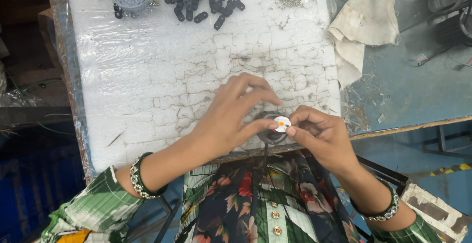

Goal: The person assembles small electronic components on a workbench. They insert wires into a white plastic piece, place it into a black cylindrical housing, and secure it using a green power drill. The person repeats this process with multiple components, handling screws and wires throughout the task.

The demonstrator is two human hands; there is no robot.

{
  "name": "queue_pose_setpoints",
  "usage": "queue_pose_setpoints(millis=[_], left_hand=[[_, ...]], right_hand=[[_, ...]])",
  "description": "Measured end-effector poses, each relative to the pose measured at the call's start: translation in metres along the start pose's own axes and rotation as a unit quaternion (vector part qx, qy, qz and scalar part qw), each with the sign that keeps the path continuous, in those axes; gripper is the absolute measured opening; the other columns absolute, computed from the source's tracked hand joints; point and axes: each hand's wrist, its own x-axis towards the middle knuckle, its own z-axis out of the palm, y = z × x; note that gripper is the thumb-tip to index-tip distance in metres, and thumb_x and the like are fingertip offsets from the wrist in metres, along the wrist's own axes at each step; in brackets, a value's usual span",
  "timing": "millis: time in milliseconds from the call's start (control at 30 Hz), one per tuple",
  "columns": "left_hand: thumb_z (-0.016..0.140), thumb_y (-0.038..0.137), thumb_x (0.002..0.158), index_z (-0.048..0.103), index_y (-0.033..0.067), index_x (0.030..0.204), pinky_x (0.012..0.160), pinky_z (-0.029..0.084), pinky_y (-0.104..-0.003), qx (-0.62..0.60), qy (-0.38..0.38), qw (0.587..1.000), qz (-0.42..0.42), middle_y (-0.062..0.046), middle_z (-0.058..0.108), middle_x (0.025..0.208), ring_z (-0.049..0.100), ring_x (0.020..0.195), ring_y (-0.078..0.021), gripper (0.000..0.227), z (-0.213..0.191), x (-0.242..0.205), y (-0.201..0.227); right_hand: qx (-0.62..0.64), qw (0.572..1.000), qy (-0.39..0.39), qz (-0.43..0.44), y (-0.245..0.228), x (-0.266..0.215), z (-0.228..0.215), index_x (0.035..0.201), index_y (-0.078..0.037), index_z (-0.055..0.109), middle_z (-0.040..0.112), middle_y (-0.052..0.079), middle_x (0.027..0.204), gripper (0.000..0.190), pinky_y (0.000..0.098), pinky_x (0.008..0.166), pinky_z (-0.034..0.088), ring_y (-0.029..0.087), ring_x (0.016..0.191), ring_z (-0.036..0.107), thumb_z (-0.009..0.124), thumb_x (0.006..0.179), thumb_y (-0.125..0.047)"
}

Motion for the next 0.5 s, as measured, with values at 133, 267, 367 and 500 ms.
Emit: queue_pose_setpoints(millis=[133, 267, 367, 500], left_hand=[[0.075, 0.023, 0.094, 0.073, 0.0204, 0.109, 0.093, 0.043, -0.038, 0.109, 0.025, 0.989, 0.101, 0.005, 0.066, 0.109, 0.063, 0.104, -0.0174, 0.015, 0.000, -0.003, 0.009], [0.076, 0.024, 0.094, 0.072, 0.0178, 0.112, 0.085, 0.044, -0.035, 0.140, 0.019, 0.980, 0.137, 0.005, 0.069, 0.105, 0.065, 0.096, -0.0151, 0.019, -0.004, -0.006, 0.011], [0.076, 0.026, 0.093, 0.073, 0.0171, 0.112, 0.083, 0.044, -0.035, 0.139, 0.006, 0.981, 0.138, 0.004, 0.068, 0.104, 0.065, 0.094, -0.0147, 0.021, -0.005, -0.008, 0.011], [0.076, 0.028, 0.093, 0.073, 0.0177, 0.111, 0.082, 0.044, -0.035, 0.134, -0.008, 0.985, 0.112, 0.005, 0.068, 0.102, 0.065, 0.094, -0.0145, 0.021, -0.005, -0.009, 0.010]], right_hand=[[0.008, 1.000, 0.000, 0.017, -0.003, 0.004, 0.002, 0.098, 0.004, 0.068, 0.062, 0.000, 0.092, 0.005, 0.0214, 0.072, 0.047, 0.005, 0.083, 0.057, 0.069, 0.094, 0.001], [-0.012, 0.999, -0.017, 0.034, -0.008, 0.003, 0.001, 0.098, 0.005, 0.071, 0.062, -0.001, 0.090, 0.007, 0.0205, 0.068, 0.043, 0.003, 0.080, 0.054, 0.070, 0.093, 0.000], [-0.023, 0.997, -0.022, 0.075, -0.012, 0.002, 0.001, 0.099, 0.004, 0.073, 0.063, -0.002, 0.085, 0.010, 0.0207, 0.062, 0.040, 0.003, 0.075, 0.052, 0.071, 0.092, -0.002], [-0.035, 0.992, -0.021, 0.119, -0.017, 0.003, 0.002, 0.100, 0.003, 0.075, 0.060, -0.003, 0.076, 0.013, 0.0211, 0.057, 0.035, 0.003, 0.068, 0.045, 0.072, 0.093, -0.008]])
